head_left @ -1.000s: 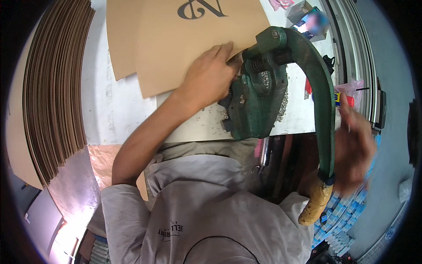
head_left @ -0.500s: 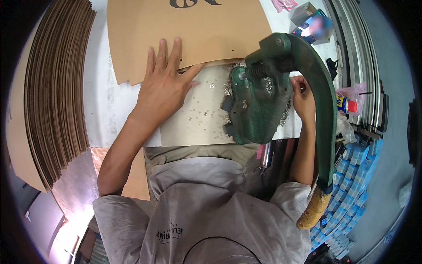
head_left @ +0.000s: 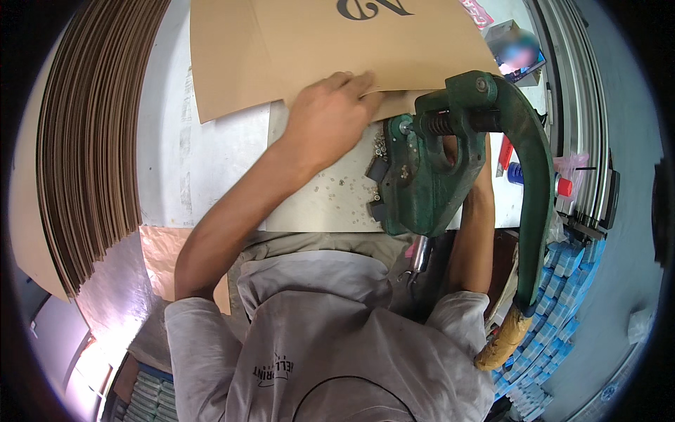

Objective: The person repeatedly places cardboard sheets under a green manual hole punch, presses the handle to create holes, and stacks the finished pieces. They handle small metal fasteners on the table and occasionally adjust the stack of cardboard.

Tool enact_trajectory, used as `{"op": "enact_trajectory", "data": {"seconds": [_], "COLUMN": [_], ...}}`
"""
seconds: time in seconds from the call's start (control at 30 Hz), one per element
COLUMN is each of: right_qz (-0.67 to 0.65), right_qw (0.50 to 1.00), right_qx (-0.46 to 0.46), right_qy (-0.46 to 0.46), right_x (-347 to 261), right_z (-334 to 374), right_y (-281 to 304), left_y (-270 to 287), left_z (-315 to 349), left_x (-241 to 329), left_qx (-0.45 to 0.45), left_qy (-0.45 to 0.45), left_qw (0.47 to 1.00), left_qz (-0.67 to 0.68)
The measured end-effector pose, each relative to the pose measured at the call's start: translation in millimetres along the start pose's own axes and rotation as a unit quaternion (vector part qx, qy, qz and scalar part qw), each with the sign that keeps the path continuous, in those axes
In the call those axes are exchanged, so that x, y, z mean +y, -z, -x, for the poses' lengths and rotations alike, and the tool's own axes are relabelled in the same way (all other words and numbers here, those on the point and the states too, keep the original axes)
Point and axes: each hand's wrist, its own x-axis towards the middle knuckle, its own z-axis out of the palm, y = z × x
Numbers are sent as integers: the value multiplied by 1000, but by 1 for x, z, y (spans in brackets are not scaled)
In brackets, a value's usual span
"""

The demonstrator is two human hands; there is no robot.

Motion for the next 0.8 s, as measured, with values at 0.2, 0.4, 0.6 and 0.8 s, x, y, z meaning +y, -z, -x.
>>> {"op": "enact_trajectory", "data": {"seconds": [0.2,0.4,0.6,0.8], "right_qz": [-278,-122,-73,108], "right_qw": [959,989,994,992], "right_qx": [52,78,75,64], "right_qy": [-12,-26,-33,16], "right_x": [22,16,19,5], "right_z": [-4,11,9,14], "right_y": [-12,-11,-14,-16], "left_y": [-18,-13,-13,-12], "left_z": [-15,-9,-6,-11], "left_x": [26,44,41,46], "left_qx": [-9,-54,-65,-84], "left_qy": [24,73,76,74], "left_qw": [992,988,987,990], "left_qz": [127,125,122,83]}}
